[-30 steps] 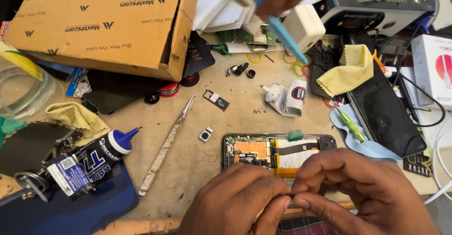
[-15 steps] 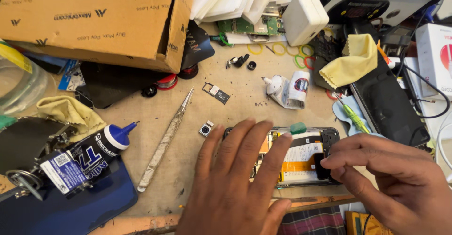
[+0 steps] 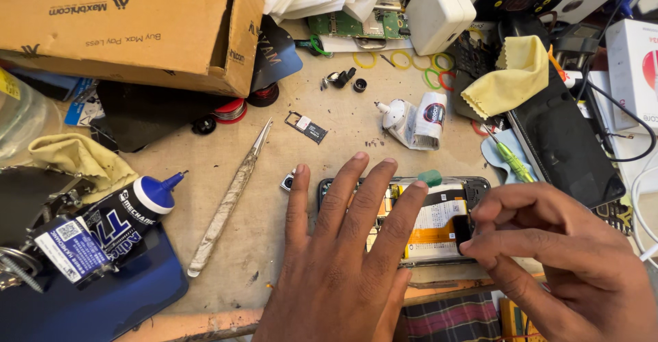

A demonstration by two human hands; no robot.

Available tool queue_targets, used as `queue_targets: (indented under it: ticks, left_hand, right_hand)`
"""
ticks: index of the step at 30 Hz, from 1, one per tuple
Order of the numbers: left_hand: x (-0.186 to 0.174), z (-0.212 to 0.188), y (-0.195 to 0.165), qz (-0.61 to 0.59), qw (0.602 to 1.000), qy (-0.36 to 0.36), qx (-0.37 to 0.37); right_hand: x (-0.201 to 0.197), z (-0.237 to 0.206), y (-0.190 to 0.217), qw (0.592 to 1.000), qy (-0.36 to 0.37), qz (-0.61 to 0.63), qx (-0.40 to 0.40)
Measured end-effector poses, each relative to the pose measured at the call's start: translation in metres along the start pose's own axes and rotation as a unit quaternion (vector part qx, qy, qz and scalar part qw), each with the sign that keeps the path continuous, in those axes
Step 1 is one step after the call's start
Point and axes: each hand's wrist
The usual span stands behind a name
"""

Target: The person repairs a disassembled smartphone on a cluttered workbench. They use tweezers to work on the phone's internal components and battery area, apply adhesive from a blue bottle, press components into place, wipe the screen with a cloth, and brush the device with a toothbrush.

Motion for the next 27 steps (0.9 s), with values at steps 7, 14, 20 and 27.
queue_targets:
  ticks: [7,14,20,27]
  left_hand:
    - [0.007,0.000,-0.003,-0.015,1.000,-0.013,0.006]
    - [0.010,0.002,-0.006,0.002,1.000,-0.007,0.003]
    - [0.014,0.001,-0.005,0.001,1.000,-0.016,0.000]
    - [0.020,-0.001,-0.007,0.007,1.000,-0.013,-0.012]
  right_hand:
    - [0.013,-0.007,-0.001,0.995,-0.038,0.061,0.063]
    - [0.015,-0.011,-0.007,0.995,-0.038,0.084,0.024]
    - [0.014,-0.013,-0.008,0.994,-0.024,0.081,0.070]
    - [0.016,-0.014,-0.010,0.997,-0.026,0.047,0.055]
Point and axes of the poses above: each hand's wrist, its own z-axis towards the middle knuckle, its own x-axis out of the palm, y = z × x, and after that the axes turned 9 degrees about z, right-handed
